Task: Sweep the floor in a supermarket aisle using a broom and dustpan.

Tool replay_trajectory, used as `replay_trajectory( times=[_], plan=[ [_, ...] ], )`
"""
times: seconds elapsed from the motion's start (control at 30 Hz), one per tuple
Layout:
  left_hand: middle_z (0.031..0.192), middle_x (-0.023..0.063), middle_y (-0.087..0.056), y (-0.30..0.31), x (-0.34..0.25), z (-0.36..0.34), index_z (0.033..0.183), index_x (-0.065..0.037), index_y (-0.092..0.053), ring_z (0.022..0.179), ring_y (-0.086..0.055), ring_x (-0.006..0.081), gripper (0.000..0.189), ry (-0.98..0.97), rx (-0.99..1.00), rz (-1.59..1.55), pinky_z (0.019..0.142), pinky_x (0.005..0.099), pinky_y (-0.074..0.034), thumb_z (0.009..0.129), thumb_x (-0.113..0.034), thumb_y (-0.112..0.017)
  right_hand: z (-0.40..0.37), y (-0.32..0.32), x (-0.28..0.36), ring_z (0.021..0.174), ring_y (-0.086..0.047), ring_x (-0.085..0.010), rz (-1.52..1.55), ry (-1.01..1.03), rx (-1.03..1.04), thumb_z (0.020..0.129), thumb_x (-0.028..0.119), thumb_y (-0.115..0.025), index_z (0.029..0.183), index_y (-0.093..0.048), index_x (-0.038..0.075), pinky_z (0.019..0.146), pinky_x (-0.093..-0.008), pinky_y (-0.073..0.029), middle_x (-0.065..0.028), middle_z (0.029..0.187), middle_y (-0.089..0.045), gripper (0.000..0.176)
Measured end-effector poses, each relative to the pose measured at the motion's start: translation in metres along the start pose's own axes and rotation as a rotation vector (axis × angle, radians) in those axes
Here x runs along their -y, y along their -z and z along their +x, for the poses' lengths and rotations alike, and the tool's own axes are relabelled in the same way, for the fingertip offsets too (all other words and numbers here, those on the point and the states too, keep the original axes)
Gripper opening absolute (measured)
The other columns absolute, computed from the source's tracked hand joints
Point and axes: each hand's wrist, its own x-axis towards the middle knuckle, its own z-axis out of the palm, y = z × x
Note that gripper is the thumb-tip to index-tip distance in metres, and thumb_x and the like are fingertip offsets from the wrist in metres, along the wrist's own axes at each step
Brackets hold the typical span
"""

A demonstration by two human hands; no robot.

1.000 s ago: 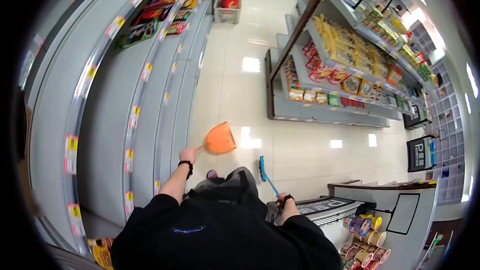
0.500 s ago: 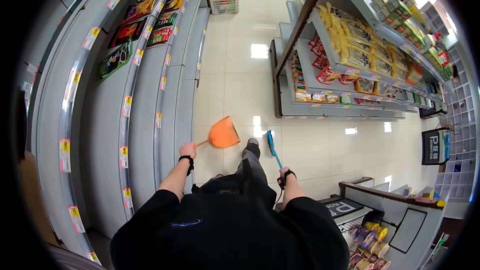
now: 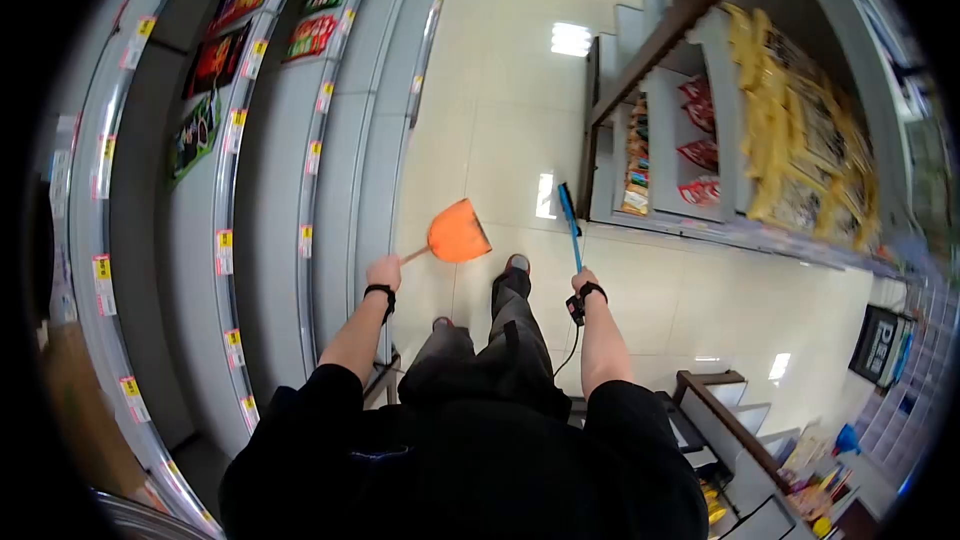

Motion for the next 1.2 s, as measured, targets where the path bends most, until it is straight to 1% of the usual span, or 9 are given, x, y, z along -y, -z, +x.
replay_trajectory(
  times=[0.1, 0.33, 0.43, 0.5, 0.57, 0.73, 1.1, 1.17, 1.2],
  plan=[
    [0.081, 0.0112, -0.066, 0.021, -0.023, 0.013, 0.083, -0.011, -0.066, 0.077, -0.065, 0.0295, 0.018, 0.045, 0.019, 0.025, 0.066, 0.0412, -0.052, 0.085, -0.015, -0.049, 0.023, 0.007, 0.021, 0.066, -0.065, -0.0333, -0.019, 0.007, 0.023, 0.079, 0.003, -0.038, 0.119, -0.047, -0.001, 0.057, -0.0409, -0.051, -0.0233, 0.097, -0.062, 0.042],
    [0.076, 0.0116, -0.066, 0.035, -0.038, 0.024, 0.081, -0.010, -0.066, 0.071, -0.065, 0.0296, 0.015, 0.060, 0.017, 0.040, 0.062, 0.0406, -0.052, 0.082, -0.014, -0.051, 0.029, -0.025, 0.075, 0.110, -0.054, -0.0368, -0.230, 0.125, 0.097, 0.082, 0.012, -0.041, 0.120, -0.052, 0.002, 0.092, -0.0442, -0.045, -0.0241, 0.116, -0.056, 0.040],
    [0.076, 0.0060, -0.067, 0.036, -0.035, 0.022, 0.079, -0.012, -0.066, 0.070, -0.067, 0.0228, 0.016, 0.058, 0.012, 0.105, 0.060, 0.0348, -0.053, 0.085, -0.016, -0.052, -0.006, -0.038, 0.118, 0.096, -0.061, -0.0356, -0.200, 0.095, 0.261, 0.079, 0.007, -0.042, 0.118, -0.053, 0.001, 0.079, -0.0431, -0.051, -0.0226, 0.107, -0.061, 0.041],
    [0.076, 0.0110, -0.066, 0.029, -0.031, 0.025, 0.081, -0.010, -0.066, 0.071, -0.066, 0.0275, 0.014, 0.057, 0.020, 0.054, 0.062, 0.0395, -0.052, 0.083, -0.018, -0.054, -0.001, -0.058, 0.123, 0.066, -0.064, -0.0271, -0.187, 0.220, 0.338, 0.081, 0.012, -0.048, 0.124, -0.051, 0.012, 0.057, -0.0397, -0.049, -0.0145, 0.086, -0.066, 0.043],
    [0.075, 0.0109, -0.066, 0.029, -0.033, 0.028, 0.081, -0.010, -0.066, 0.071, -0.066, 0.0268, 0.014, 0.069, 0.024, 0.052, 0.062, 0.0387, -0.053, 0.083, -0.018, -0.054, 0.008, -0.073, 0.120, 0.045, -0.046, -0.0153, -0.101, 0.171, 0.462, 0.083, 0.017, -0.054, 0.131, -0.047, 0.016, 0.044, -0.0318, -0.036, -0.0049, 0.059, -0.052, 0.048],
    [0.076, 0.0074, -0.067, 0.034, -0.028, 0.022, 0.080, -0.011, -0.066, 0.071, -0.066, 0.0229, 0.013, 0.051, 0.020, 0.073, 0.060, 0.0351, -0.053, 0.082, -0.014, -0.054, -0.019, -0.056, 0.131, 0.039, -0.036, -0.0119, -0.024, 0.183, 0.494, 0.087, 0.015, -0.049, 0.138, -0.038, 0.013, 0.036, -0.0292, -0.028, 0.0008, 0.052, -0.041, 0.051],
    [0.074, 0.0060, -0.068, 0.046, -0.026, 0.020, 0.078, -0.012, -0.067, 0.071, -0.067, 0.0210, 0.013, 0.071, 0.010, 0.083, 0.060, 0.0338, -0.053, 0.080, -0.011, -0.054, 0.024, 0.041, 0.088, 0.045, -0.054, -0.0210, -0.240, 0.102, 0.128, 0.080, 0.005, -0.038, 0.123, -0.049, 0.008, 0.040, -0.0341, -0.040, -0.0154, 0.074, -0.061, 0.045],
    [0.074, 0.0059, -0.068, 0.037, -0.026, 0.021, 0.076, -0.012, -0.067, 0.071, -0.067, 0.0207, 0.013, 0.075, -0.039, 0.090, 0.060, 0.0338, -0.053, 0.080, -0.011, -0.055, 0.014, 0.035, 0.098, 0.061, -0.063, -0.0268, -0.280, 0.061, 0.114, 0.080, 0.006, -0.040, 0.123, -0.050, 0.007, 0.050, -0.0370, -0.048, -0.0190, 0.084, -0.064, 0.044],
    [0.073, 0.0061, -0.067, 0.033, -0.026, 0.022, 0.077, -0.012, -0.066, 0.070, -0.067, 0.0208, 0.012, 0.073, -0.024, 0.084, 0.059, 0.0343, -0.053, 0.080, -0.012, -0.054, 0.049, 0.013, 0.079, 0.088, -0.064, -0.0331, -0.370, 0.125, 0.092, 0.081, 0.007, -0.043, 0.122, -0.052, 0.006, 0.070, -0.0404, -0.052, -0.0224, 0.101, -0.062, 0.042]
  ],
)
